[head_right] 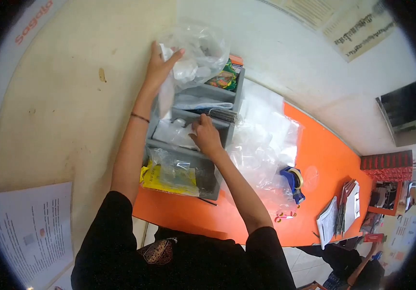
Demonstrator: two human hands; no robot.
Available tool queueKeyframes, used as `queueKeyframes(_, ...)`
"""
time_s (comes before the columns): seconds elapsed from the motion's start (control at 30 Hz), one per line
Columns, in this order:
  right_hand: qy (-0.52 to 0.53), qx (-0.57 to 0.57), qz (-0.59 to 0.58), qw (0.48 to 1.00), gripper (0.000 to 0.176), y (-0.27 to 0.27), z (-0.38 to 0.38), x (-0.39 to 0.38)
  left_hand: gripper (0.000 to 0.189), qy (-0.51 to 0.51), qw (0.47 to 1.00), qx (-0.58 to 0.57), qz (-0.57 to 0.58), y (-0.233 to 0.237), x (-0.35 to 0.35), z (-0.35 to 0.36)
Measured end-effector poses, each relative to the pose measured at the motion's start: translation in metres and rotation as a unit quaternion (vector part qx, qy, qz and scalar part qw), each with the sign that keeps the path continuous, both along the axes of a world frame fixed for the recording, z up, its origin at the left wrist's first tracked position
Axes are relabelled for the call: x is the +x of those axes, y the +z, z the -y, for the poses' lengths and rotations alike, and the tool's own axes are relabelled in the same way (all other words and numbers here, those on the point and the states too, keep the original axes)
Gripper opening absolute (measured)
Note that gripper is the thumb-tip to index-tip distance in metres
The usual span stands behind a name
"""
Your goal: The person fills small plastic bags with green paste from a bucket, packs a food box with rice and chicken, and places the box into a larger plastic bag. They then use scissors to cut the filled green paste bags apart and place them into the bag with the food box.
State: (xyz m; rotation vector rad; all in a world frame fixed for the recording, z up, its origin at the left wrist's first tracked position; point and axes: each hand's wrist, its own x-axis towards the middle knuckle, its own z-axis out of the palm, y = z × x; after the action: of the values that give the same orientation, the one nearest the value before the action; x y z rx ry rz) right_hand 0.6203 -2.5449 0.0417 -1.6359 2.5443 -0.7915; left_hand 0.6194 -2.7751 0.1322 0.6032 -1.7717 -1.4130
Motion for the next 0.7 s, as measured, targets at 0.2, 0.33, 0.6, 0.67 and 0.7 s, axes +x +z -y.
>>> queueKeyframes(0.2,-0.025,-0.187,0.483,0.855,0.014,0.101,-0.063,0.006,0.059,0.035,0.997,-0.042,0.053,0.084,0.140,-0.091)
queueKeyframes(0.33,-0.127,-0.286,0.485,0.816,0.019,0.155,-0.163,0.041,0.049,-0.151,0.982,0.103,0.044,0.061,0.176,-0.184)
queueKeyframes(0.6,-0.281,-0.233,0.028,0.931,0.016,0.183,-0.390,0.203,0.046,-0.485,0.827,0.253,0.128,0.066,0.179,-0.398)
queueKeyframes(0.67,-0.319,-0.203,0.004,0.926,0.018,0.184,-0.453,0.251,0.035,-0.560,0.794,0.191,0.137,0.084,0.191,-0.471)
queueKeyframes(0.7,-0.362,-0.221,0.029,0.905,0.024,0.187,-0.483,0.278,0.035,-0.589,0.774,0.181,0.145,0.084,0.201,-0.508)
